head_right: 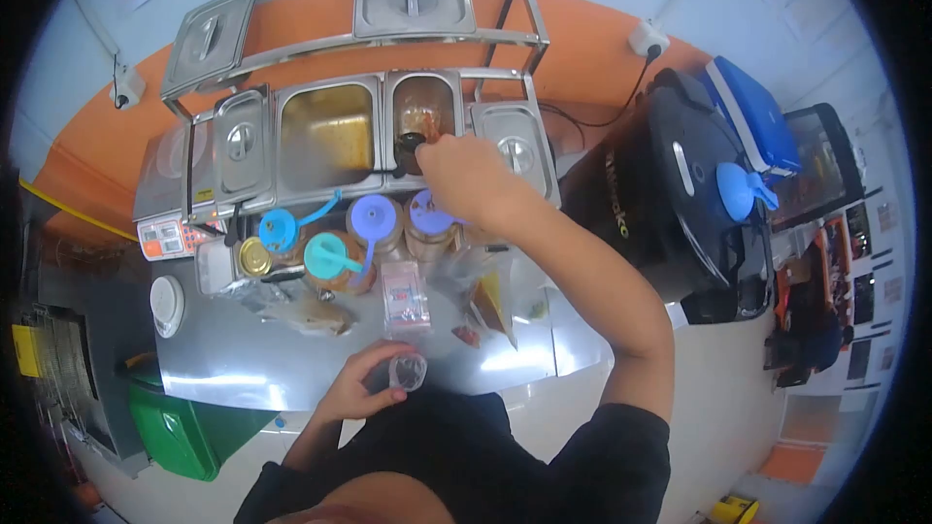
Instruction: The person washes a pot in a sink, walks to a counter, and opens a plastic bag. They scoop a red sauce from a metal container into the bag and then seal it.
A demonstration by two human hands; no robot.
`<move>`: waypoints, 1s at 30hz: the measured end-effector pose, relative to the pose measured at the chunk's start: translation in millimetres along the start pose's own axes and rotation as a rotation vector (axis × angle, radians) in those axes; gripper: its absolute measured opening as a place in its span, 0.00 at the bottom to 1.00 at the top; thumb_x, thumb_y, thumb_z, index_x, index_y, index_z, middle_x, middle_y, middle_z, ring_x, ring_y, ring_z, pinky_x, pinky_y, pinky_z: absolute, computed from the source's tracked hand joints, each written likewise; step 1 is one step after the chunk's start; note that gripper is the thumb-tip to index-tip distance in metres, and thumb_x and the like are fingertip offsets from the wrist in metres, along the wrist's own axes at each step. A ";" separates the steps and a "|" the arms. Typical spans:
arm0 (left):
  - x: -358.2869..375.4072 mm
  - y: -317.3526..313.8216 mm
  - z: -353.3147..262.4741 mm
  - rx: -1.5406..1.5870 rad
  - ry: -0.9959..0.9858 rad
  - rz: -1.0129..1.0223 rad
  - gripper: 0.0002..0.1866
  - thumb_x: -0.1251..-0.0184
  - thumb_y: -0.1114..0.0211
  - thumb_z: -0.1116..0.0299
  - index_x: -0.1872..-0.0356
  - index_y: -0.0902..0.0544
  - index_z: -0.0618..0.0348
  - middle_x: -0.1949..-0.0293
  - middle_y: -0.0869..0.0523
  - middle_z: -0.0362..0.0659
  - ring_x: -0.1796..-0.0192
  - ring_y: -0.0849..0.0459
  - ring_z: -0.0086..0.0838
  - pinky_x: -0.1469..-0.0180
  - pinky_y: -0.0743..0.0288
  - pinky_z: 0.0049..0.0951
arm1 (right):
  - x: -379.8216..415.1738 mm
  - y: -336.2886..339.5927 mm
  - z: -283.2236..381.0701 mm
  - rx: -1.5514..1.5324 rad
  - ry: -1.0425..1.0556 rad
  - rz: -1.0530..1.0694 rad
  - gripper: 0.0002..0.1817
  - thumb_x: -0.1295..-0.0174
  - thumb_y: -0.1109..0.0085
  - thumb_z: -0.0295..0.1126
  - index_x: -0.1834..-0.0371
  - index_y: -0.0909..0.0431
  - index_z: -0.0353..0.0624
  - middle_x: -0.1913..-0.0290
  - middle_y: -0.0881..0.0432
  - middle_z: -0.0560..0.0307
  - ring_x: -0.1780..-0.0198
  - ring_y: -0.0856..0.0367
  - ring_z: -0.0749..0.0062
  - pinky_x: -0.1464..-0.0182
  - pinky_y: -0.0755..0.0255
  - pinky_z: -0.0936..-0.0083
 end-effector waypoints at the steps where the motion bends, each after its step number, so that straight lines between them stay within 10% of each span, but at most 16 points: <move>1: -1.4 4.3 -3.3 0.018 0.005 0.002 0.29 0.43 0.26 0.65 0.40 0.23 0.60 0.44 0.19 0.49 0.40 0.21 0.39 0.36 0.31 0.35 | -5.8 -4.9 -4.5 -0.010 0.002 0.035 0.14 0.49 0.40 0.26 0.57 0.20 0.39 0.67 0.16 0.40 0.61 0.15 0.44 0.58 0.21 0.54; 6: -6.4 24.0 0.1 0.179 0.008 -0.050 0.32 0.41 0.25 0.59 0.39 0.25 0.65 0.46 0.18 0.51 0.42 0.20 0.36 0.38 0.30 0.36 | -22.3 -7.8 -14.7 -0.036 0.008 0.224 0.14 0.50 0.42 0.24 0.59 0.21 0.34 0.64 0.15 0.38 0.60 0.15 0.42 0.55 0.21 0.52; 12: -18.6 32.5 -0.6 0.184 0.046 -0.053 0.30 0.44 0.25 0.64 0.41 0.23 0.63 0.44 0.19 0.49 0.41 0.21 0.38 0.38 0.30 0.36 | -34.9 4.0 -46.4 0.138 0.079 -0.199 0.12 0.51 0.40 0.25 0.62 0.21 0.35 0.65 0.17 0.43 0.66 0.14 0.49 0.61 0.21 0.53; 18: -29.4 35.7 -2.8 0.182 0.055 -0.094 0.31 0.45 0.24 0.63 0.41 0.23 0.64 0.45 0.18 0.49 0.41 0.21 0.38 0.38 0.30 0.36 | 3.5 7.1 -27.2 0.137 0.347 0.079 0.10 0.46 0.42 0.31 0.61 0.21 0.39 0.65 0.19 0.47 0.70 0.15 0.54 0.70 0.22 0.63; 22: -31.7 33.8 -1.7 0.209 0.087 -0.106 0.31 0.45 0.24 0.62 0.41 0.23 0.64 0.45 0.18 0.49 0.42 0.21 0.38 0.38 0.31 0.36 | -2.3 7.0 -36.8 0.146 0.198 -0.157 0.07 0.45 0.43 0.30 0.70 0.19 0.39 0.72 0.18 0.46 0.69 0.14 0.55 0.69 0.21 0.61; 30: -35.3 34.1 -17.7 0.180 0.048 -0.133 0.31 0.45 0.24 0.62 0.41 0.23 0.66 0.45 0.18 0.50 0.41 0.21 0.37 0.37 0.31 0.35 | -13.5 3.4 -41.4 -0.078 0.157 0.094 0.11 0.45 0.45 0.33 0.64 0.19 0.39 0.72 0.16 0.42 0.67 0.15 0.47 0.62 0.23 0.54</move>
Point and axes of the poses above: each hand's wrist, its own x-axis away from the middle knuckle, its own y-axis out of the back of the hand, z = x × y, the point moved 2 cm from there along -x, towards the middle knuckle
